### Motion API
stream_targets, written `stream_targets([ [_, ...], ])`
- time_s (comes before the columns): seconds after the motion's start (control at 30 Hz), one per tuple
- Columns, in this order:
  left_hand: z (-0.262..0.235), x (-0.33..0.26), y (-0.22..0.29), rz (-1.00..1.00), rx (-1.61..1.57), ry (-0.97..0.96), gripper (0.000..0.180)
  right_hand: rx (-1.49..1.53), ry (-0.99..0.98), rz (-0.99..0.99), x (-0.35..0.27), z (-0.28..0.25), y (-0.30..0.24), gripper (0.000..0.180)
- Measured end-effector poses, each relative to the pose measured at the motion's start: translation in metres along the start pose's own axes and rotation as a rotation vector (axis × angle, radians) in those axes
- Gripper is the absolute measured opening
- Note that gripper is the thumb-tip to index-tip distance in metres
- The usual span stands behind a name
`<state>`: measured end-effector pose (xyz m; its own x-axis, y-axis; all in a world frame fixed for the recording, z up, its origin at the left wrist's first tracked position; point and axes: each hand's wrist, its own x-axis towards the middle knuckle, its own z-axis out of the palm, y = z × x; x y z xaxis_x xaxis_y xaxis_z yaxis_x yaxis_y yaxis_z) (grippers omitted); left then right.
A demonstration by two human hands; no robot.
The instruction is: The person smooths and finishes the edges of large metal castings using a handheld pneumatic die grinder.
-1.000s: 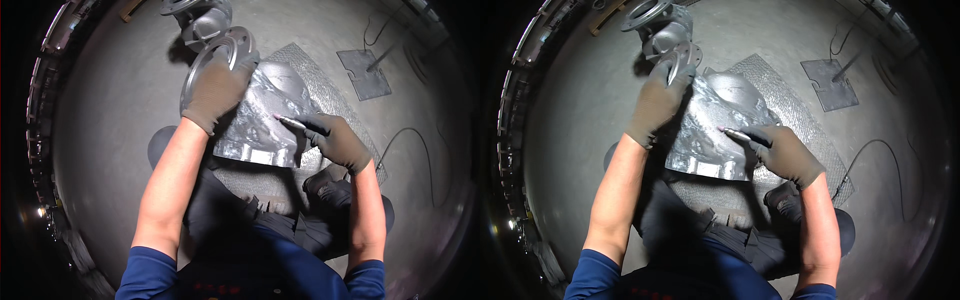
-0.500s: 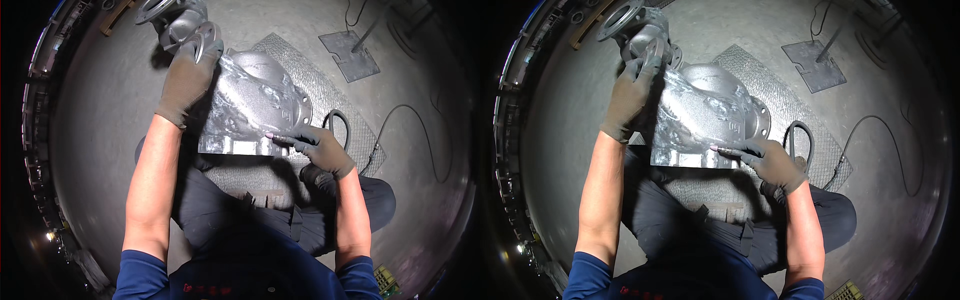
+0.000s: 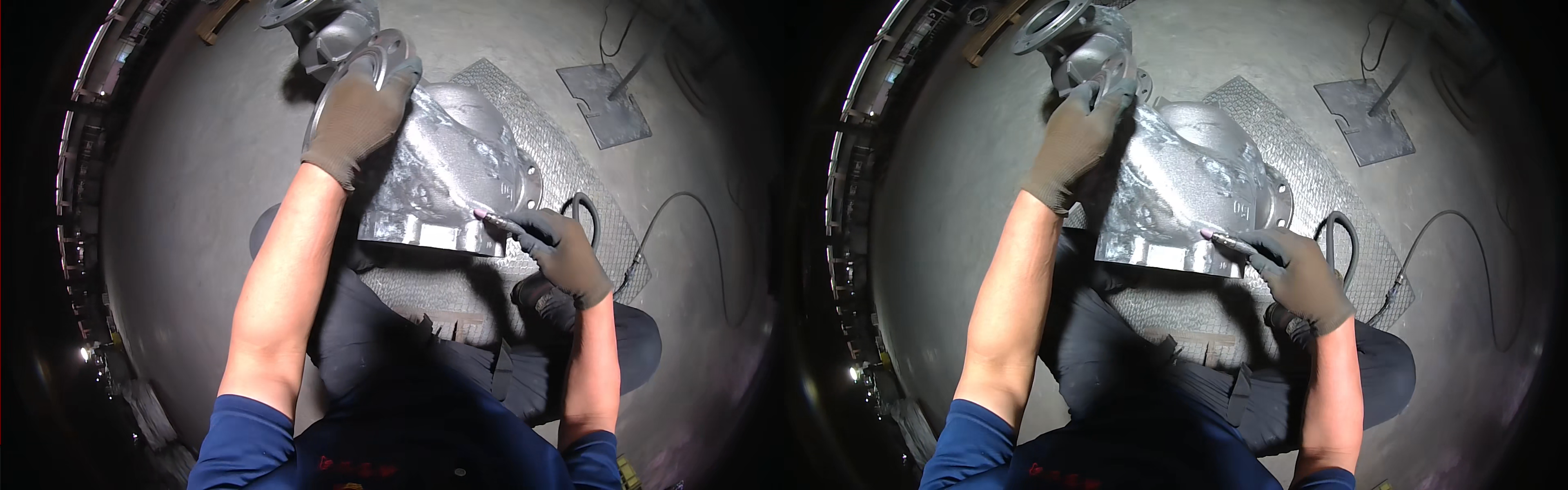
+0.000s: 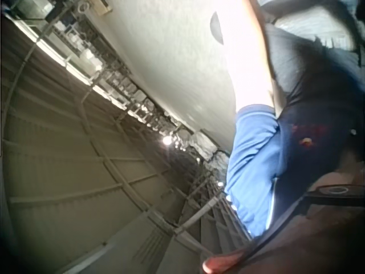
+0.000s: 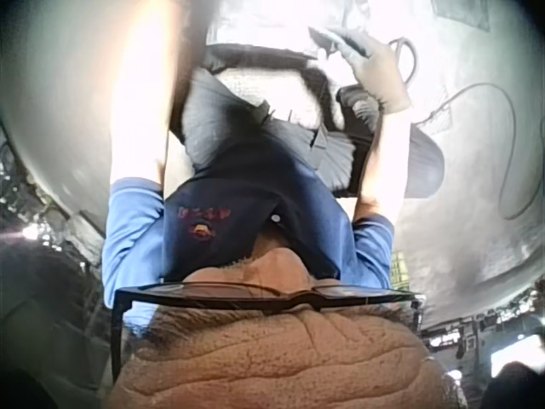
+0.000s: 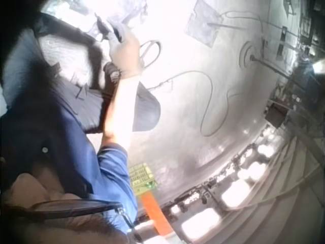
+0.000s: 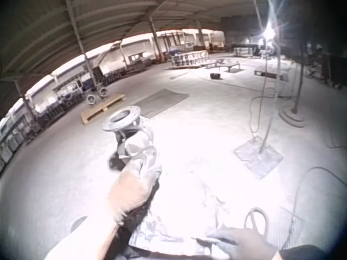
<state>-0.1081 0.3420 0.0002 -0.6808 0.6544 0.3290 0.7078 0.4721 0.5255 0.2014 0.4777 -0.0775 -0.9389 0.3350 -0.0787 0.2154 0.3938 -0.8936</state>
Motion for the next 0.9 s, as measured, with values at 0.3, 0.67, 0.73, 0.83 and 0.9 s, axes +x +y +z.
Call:
stream_targets([
  [0.3,0.001,0.002,0.009,-0.102,-0.013,-0.060,0.068,-0.387,0.043,-0.207,0.002,0.039,-0.066,0.039],
  [0.67,-0.011,0.009,0.027,-0.143,-0.047,-0.208,0.085,-0.541,-0.016,-0.070,0.011,0.058,-0.097,0.031],
  [0.73,-0.003,0.007,0.016,-0.124,-0.023,-0.135,0.080,-0.494,0.021,-0.105,-0.002,0.056,-0.093,0.030],
  [0.83,-0.001,0.011,0.012,-0.101,0.012,-0.084,0.075,-0.356,0.136,-0.255,-0.028,0.050,-0.061,0.029],
  [0.9,-0.001,0.012,0.011,-0.084,0.015,-0.114,0.075,-0.167,0.312,-0.039,-0.048,0.047,-0.045,0.028],
])
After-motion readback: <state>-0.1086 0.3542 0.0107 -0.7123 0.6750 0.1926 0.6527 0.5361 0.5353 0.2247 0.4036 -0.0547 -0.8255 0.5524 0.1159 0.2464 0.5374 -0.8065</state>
